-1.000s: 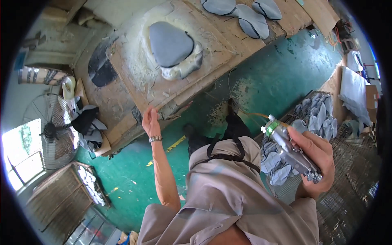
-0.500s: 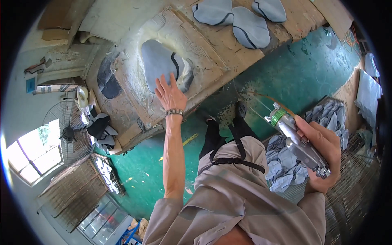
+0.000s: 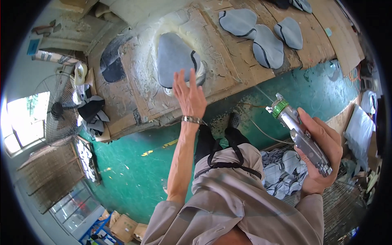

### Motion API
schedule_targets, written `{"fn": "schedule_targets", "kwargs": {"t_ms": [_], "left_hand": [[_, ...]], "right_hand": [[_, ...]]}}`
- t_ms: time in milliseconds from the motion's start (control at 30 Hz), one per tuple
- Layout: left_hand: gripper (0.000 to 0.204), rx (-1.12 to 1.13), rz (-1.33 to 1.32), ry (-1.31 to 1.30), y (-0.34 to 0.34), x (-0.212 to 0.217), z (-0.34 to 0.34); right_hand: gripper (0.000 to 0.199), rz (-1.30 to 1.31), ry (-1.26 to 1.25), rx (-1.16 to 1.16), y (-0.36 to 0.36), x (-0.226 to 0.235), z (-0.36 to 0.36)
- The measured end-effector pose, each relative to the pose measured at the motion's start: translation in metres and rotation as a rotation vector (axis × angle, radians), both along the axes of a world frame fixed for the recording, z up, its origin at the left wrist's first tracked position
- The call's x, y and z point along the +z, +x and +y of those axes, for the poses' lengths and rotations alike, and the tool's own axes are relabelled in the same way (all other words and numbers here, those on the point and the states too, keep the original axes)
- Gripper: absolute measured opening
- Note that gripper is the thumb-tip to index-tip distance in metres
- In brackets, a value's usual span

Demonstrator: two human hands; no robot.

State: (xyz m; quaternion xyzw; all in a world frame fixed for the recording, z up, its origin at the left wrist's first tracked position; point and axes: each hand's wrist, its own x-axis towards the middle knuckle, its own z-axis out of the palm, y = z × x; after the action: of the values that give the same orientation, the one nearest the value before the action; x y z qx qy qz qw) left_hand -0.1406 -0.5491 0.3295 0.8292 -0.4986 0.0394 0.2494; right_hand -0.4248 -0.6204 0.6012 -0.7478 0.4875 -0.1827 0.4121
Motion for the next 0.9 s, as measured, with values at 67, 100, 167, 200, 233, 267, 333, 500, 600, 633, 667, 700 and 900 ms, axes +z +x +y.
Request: {"fn": "schedule_targets", "kwargs": {"t_ms": [67,100,167,200,233,267,333,500,600,633,667,700,900], "left_hand": [[0.050,-0.134,0.121,-0.115,-0.016,0.015,0.016],[0.044,-0.213,0.229,-0.115,-0.019,0.012,0.030],[0.030,-0.337,0.446,-0.069,-0.020,-0.001,0.063],[0.029,-0.347,0.584,0.035,-0.018,-0.009,0.080],[0.029,-0.361,0.721,0.139,-0.015,-0.021,0.098],[0.028,-0.317,0.740,0.185,-0.010,-0.036,0.119],[0.027,-0.201,0.737,0.287,-0.001,-0.075,0.159],[0.027,0.148,0.761,0.508,0.027,-0.200,0.303],[0.031,0.303,0.836,0.600,0.030,-0.254,0.362],[0.030,0.292,0.709,0.655,0.029,-0.266,0.385],[0.030,0.282,0.715,0.662,0.027,-0.271,0.392],[0.029,0.497,1.005,0.686,0.024,-0.274,0.398],[0.032,0.927,1.550,0.516,0.002,-0.275,0.434]], "right_hand": [[0.061,0.005,-0.012,0.028,0.010,0.005,0.005],[0.061,-0.004,-0.018,0.036,0.017,0.008,0.008],[0.061,0.054,-0.020,0.074,0.034,0.014,0.017],[0.062,0.106,-0.020,0.082,0.042,0.017,0.019],[0.064,0.084,-0.039,0.114,0.047,0.017,0.021],[0.064,0.092,-0.051,0.127,0.054,0.017,0.025],[0.065,0.079,-0.189,0.150,0.067,0.017,0.033],[0.055,0.043,-0.202,0.361,0.093,0.014,0.048],[0.054,0.053,-0.273,0.303,0.099,0.022,0.037],[0.054,0.086,-0.286,0.316,0.097,0.024,0.036],[0.054,0.096,-0.282,0.308,0.093,0.025,0.039],[0.055,0.101,-0.286,0.288,0.088,0.027,0.041],[0.050,0.092,-0.161,0.301,0.038,0.024,0.057]]}}
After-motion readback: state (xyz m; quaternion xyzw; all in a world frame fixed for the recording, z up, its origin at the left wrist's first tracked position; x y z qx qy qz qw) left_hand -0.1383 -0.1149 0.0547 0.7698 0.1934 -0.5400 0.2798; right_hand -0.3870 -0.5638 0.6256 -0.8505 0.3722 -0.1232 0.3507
